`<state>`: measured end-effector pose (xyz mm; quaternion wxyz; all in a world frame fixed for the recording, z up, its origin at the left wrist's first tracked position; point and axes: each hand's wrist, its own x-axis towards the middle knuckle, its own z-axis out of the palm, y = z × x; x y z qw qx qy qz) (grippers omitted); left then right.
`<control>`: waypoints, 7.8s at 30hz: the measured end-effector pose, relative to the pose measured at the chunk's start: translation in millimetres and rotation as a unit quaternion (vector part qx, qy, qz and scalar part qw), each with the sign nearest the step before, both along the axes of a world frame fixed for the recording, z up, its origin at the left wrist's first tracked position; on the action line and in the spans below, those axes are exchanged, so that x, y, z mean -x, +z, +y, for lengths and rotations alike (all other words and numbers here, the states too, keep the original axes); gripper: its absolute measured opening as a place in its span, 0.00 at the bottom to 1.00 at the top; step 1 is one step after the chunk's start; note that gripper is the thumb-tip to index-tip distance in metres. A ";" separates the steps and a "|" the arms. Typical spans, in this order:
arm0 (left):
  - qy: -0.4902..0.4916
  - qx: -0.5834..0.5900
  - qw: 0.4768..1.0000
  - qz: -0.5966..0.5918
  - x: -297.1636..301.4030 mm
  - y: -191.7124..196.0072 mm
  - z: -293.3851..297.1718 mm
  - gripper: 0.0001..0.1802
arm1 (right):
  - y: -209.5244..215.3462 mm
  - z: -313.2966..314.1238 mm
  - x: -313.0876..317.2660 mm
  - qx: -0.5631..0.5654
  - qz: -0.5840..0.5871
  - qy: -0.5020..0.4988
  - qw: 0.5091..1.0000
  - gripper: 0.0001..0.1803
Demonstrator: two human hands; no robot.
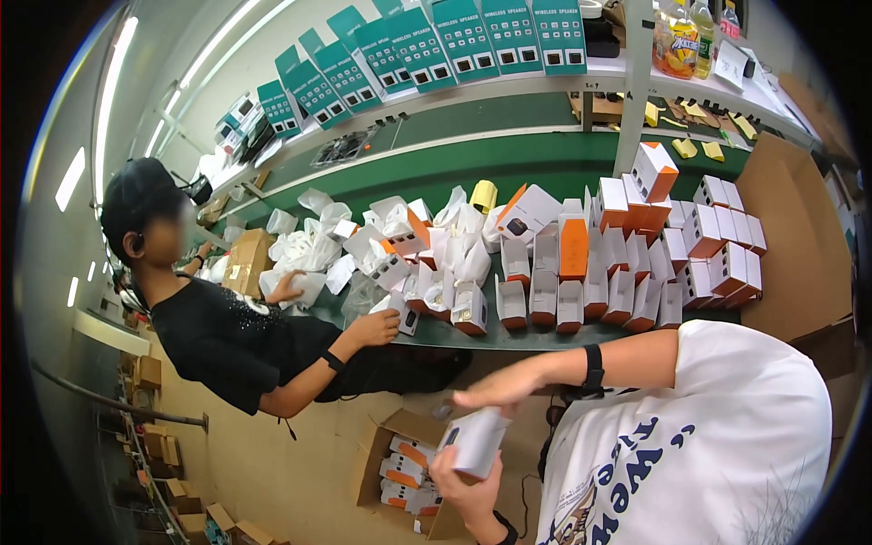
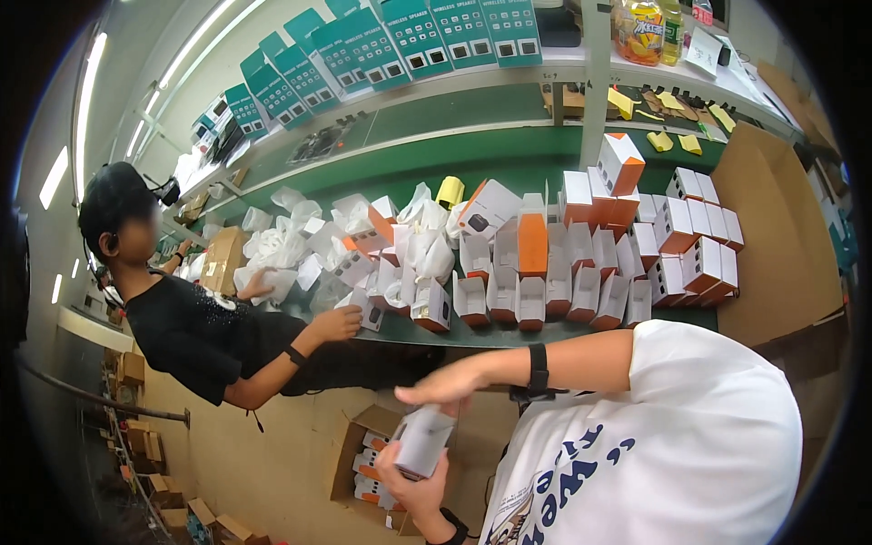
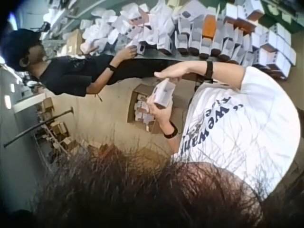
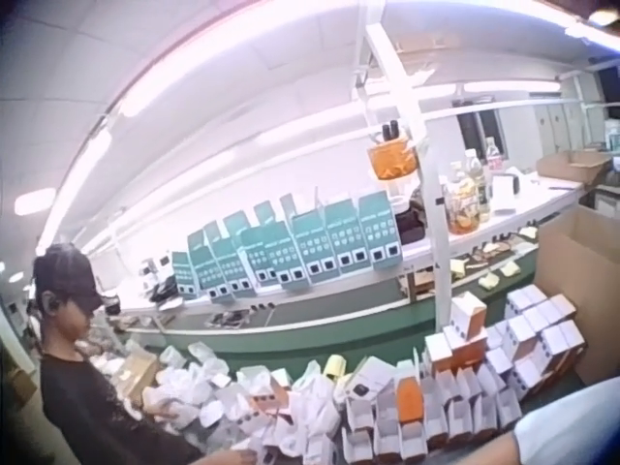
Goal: The person assembles product packaging by picking up a box, inserting a manual and a speaker wrapped in a white bag, and closing the box before placing it into a larger cardboard container.
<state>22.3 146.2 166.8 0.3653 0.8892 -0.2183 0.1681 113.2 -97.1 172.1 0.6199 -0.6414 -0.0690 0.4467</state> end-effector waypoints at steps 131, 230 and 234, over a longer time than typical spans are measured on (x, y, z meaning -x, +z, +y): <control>-0.010 0.279 0.906 0.320 -216.3 43.1 9.4 0.54 | 77.5 29.3 -207.4 -0.021 -0.446 0.085 0.891 0.31; 0.057 0.292 0.935 0.191 -189.7 -11.0 91.1 0.47 | -25.9 86.7 -251.9 0.154 -0.295 -0.392 0.857 0.14; 0.051 0.274 0.930 0.241 -185.5 -26.1 100.9 0.45 | -93.7 102.2 -280.2 0.295 -0.255 -0.276 0.878 0.19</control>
